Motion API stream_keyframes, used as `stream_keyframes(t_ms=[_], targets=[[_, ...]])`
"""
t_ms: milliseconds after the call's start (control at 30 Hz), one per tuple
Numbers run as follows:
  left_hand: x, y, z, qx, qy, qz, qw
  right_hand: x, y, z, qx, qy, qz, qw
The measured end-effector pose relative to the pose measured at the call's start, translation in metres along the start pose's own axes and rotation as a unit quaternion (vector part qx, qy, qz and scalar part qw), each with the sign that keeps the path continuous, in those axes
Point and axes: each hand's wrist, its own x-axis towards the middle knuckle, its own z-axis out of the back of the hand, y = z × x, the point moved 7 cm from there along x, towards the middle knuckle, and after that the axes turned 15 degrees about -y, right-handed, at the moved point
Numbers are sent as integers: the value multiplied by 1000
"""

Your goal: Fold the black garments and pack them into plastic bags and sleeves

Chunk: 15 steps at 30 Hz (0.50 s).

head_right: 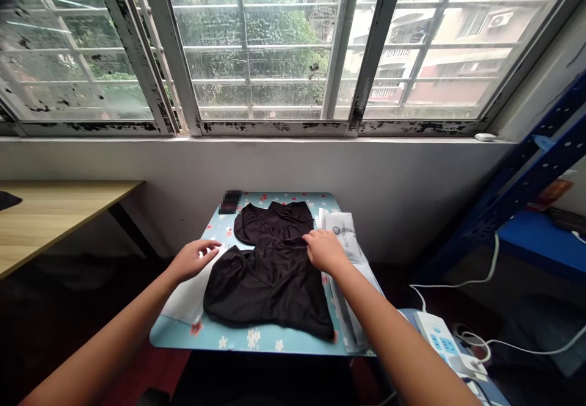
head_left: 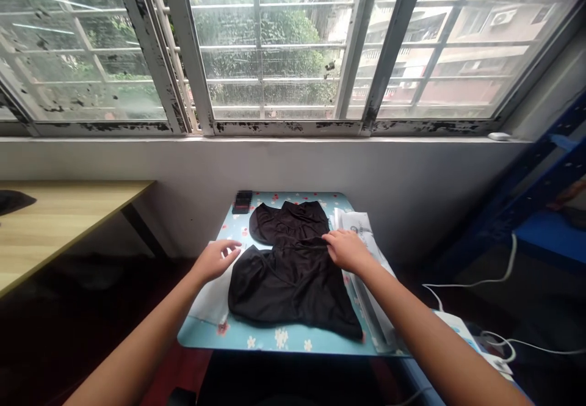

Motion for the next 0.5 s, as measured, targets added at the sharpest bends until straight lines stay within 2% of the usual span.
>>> stream_keyframes(t_ms=[67, 133, 267, 367, 500], targets=[[17, 7, -14, 16, 6, 25, 1000, 19, -8, -13, -24, -10, -16, 1000], [27, 8, -28, 19, 28, 24, 999, 29, -12, -23, -39, -10, -19, 999], [31, 7, -39, 14, 40, 8, 999, 31, -11, -23, -45, -18, -9, 999], [23, 7, -31, 1, 16, 0, 1000, 18, -9, -9, -40, -40, -8, 998], [-4, 4, -6, -44, 1, -36, 998, -25, -9, 16, -33, -66, -15, 997]])
